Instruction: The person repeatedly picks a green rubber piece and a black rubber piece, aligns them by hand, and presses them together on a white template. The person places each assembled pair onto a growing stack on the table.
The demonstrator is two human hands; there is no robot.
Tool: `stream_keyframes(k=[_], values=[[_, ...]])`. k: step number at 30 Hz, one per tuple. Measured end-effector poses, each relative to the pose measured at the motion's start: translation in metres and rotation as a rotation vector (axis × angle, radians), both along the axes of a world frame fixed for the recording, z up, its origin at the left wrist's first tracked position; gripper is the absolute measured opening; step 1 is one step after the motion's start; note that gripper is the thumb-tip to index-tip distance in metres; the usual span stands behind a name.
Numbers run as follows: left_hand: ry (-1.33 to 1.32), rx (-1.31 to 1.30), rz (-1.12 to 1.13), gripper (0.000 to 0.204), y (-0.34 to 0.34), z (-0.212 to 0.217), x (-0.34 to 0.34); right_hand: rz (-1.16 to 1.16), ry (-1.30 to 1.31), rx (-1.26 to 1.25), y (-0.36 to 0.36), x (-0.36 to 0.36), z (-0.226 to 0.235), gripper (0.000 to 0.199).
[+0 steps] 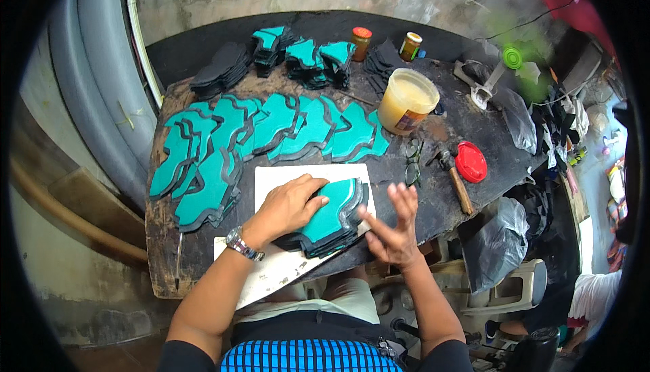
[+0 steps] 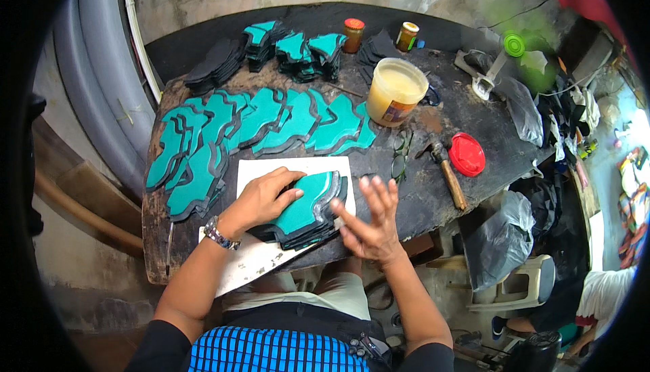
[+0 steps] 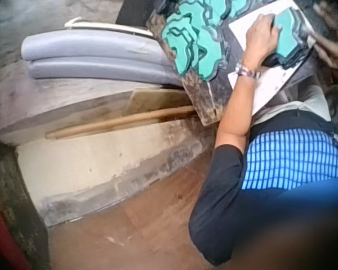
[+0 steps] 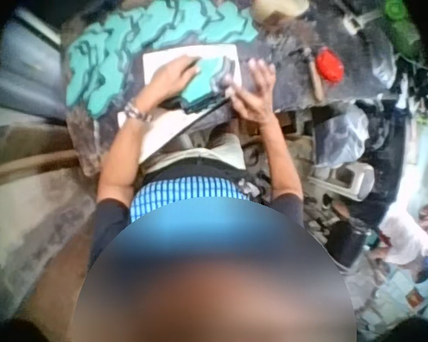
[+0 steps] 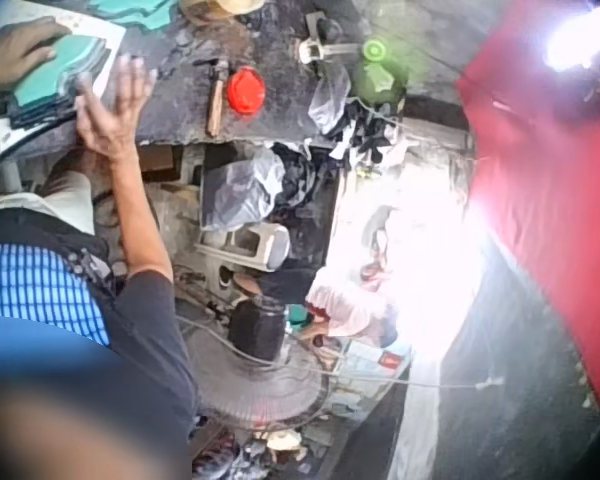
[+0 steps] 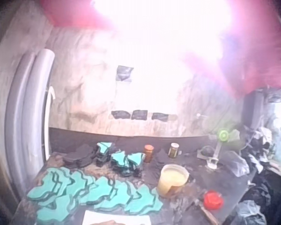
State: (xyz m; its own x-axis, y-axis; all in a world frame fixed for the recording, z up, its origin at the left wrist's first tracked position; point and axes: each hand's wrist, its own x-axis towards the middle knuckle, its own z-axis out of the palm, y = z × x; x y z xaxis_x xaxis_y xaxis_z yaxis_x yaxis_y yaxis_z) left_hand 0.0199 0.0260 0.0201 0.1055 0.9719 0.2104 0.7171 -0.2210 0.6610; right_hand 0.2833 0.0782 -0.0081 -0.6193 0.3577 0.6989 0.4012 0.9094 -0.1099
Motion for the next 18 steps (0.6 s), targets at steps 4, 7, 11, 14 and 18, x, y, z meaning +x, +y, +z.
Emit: stream_keyframes(k=[4,7,11,14,18], values=[[-0.005,-0.007,0.006,0.033,-0.001,-0.001,0.000,-0.100,-0.212,-0.166,0.005,-0.012,-0.005,0.046],[-0.004,0.001,0.014,0.032,-0.001,0.001,0.000,0.058,-0.262,-0.225,0.001,-0.013,-0.006,0.041],[-0.025,-0.009,0.006,0.033,0.000,0.003,0.001,0.213,-0.210,-0.223,-0.011,-0.001,0.000,0.042],[-0.025,-0.015,0.003,0.033,0.000,0.004,0.000,0.344,0.002,-0.425,-0.010,0.009,0.009,0.041],[-0.005,-0.034,-0.001,0.033,0.000,0.004,0.000,-0.028,-0.001,-0.503,0.012,-0.006,0.012,0.045]])
